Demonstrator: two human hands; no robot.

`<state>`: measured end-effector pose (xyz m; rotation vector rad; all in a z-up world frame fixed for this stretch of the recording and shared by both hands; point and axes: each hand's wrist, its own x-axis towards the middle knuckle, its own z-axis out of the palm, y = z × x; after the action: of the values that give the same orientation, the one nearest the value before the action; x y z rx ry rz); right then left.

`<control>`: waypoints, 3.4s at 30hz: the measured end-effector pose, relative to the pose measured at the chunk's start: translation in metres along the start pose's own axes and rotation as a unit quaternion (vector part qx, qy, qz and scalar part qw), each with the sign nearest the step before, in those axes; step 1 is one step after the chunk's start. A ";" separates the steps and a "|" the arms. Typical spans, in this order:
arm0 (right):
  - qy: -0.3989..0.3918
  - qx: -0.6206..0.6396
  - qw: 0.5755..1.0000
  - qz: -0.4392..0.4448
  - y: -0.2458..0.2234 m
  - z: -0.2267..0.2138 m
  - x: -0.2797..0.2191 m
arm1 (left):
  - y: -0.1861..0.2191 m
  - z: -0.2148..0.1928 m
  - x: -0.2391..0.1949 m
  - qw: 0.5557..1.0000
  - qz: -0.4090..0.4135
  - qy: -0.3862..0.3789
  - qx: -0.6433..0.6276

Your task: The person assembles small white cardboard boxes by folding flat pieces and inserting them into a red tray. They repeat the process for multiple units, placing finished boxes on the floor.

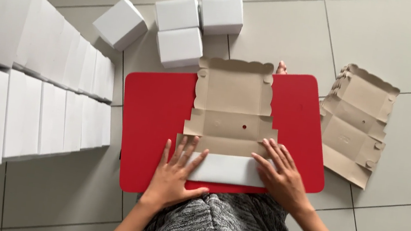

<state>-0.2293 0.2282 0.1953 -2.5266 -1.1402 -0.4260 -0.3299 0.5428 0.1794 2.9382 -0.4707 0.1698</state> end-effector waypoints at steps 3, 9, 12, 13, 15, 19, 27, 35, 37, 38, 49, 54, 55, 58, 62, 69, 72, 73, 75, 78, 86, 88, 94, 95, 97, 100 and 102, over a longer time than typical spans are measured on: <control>-0.078 0.016 0.996 -0.039 0.009 -0.015 -0.019 | -0.003 -0.004 -0.018 1.000 0.009 -0.013 0.015; -0.104 0.163 0.975 -0.114 0.028 -0.043 -0.030 | -0.016 -0.029 -0.032 0.976 0.117 0.002 -0.183; -0.006 0.326 0.945 0.022 0.024 -0.048 -0.016 | -0.010 -0.077 -0.011 0.920 0.022 0.126 -0.371; -0.006 0.326 0.945 0.020 0.025 -0.040 -0.018 | -0.009 -0.076 -0.004 0.920 0.022 0.128 -0.369; 0.028 0.284 0.916 0.283 0.026 -0.023 -0.023 | -0.007 -0.076 0.009 0.918 -0.047 0.159 -0.360; 0.044 0.138 0.944 0.295 0.014 0.009 0.012 | -0.008 0.003 0.032 0.949 -0.199 0.079 -0.233; -0.053 0.030 0.989 0.135 -0.024 0.058 0.037 | 0.053 0.043 0.087 0.979 -0.175 0.105 -0.006; -0.082 0.010 0.980 0.182 -0.001 0.049 0.104 | 0.015 0.037 0.109 0.976 -0.184 0.107 0.049; -0.096 0.011 0.981 0.166 0.002 0.054 0.123 | 0.015 0.040 0.109 0.979 -0.176 0.094 0.044; -0.078 -0.005 0.985 0.152 0.007 0.061 0.130 | 0.015 0.040 0.108 0.978 -0.182 0.097 0.037; -0.020 -0.032 0.995 0.088 -0.009 0.073 0.082 | -0.002 0.054 0.111 0.992 -0.096 0.066 -0.054; -0.037 -0.097 0.979 0.177 -0.007 0.065 0.075 | -0.001 0.040 0.113 0.978 -0.209 0.004 -0.004; -0.037 -0.097 0.979 0.177 -0.013 0.071 0.077 | 0.007 0.045 0.117 0.978 -0.209 0.005 -0.003; -0.033 -0.062 0.991 0.114 -0.020 0.080 0.084 | 0.018 0.054 0.126 0.990 -0.121 0.028 -0.070; -0.041 -0.037 0.985 0.166 0.001 0.066 0.073 | -0.005 0.047 0.112 0.987 -0.153 0.042 -0.039; -0.041 -0.046 0.977 0.204 0.005 0.057 0.071 | -0.009 0.032 0.116 0.976 -0.205 0.072 0.002; -0.037 0.000 0.970 0.238 0.005 0.035 0.078 | -0.025 0.047 0.130 0.975 -0.163 0.144 0.033; -0.034 0.001 0.972 0.233 0.010 0.030 0.079 | -0.029 0.044 0.130 0.974 -0.166 0.149 0.036; 0.048 0.047 0.962 0.264 0.018 0.020 0.080 | -0.037 0.039 0.131 0.973 -0.125 0.189 0.040; 0.071 0.151 0.947 0.275 0.048 0.013 0.075 | -0.027 -0.009 0.129 0.973 -0.123 0.193 0.012; 0.111 0.277 0.911 0.286 0.035 -0.041 0.077 | -0.001 -0.102 0.130 0.934 -0.114 0.318 -0.118; 0.148 0.276 0.914 0.260 0.021 -0.057 0.081 | 0.006 -0.117 0.130 0.922 -0.107 0.351 -0.127; 0.191 0.222 0.923 0.249 0.010 -0.061 0.072 | 0.036 -0.121 0.118 0.875 -0.136 0.440 -0.150; 0.215 0.206 0.926 0.231 0.005 -0.064 0.073 | 0.047 -0.127 0.117 0.861 -0.141 0.438 -0.219; 0.239 0.190 0.928 0.212 -0.003 -0.067 0.075 | 0.065 -0.133 0.114 0.842 -0.145 0.434 -0.286; 0.280 0.150 0.942 0.103 -0.017 -0.076 0.081 | 0.087 -0.137 0.108 0.781 -0.189 0.224 -0.551; 0.290 0.121 0.949 0.040 -0.034 -0.094 0.092 | 0.097 -0.143 0.108 0.747 -0.167 0.137 -0.629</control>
<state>-0.2092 0.2714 0.3225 -2.0210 -0.7995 -0.8765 -0.2708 0.4450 0.3482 1.5577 0.0488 0.1433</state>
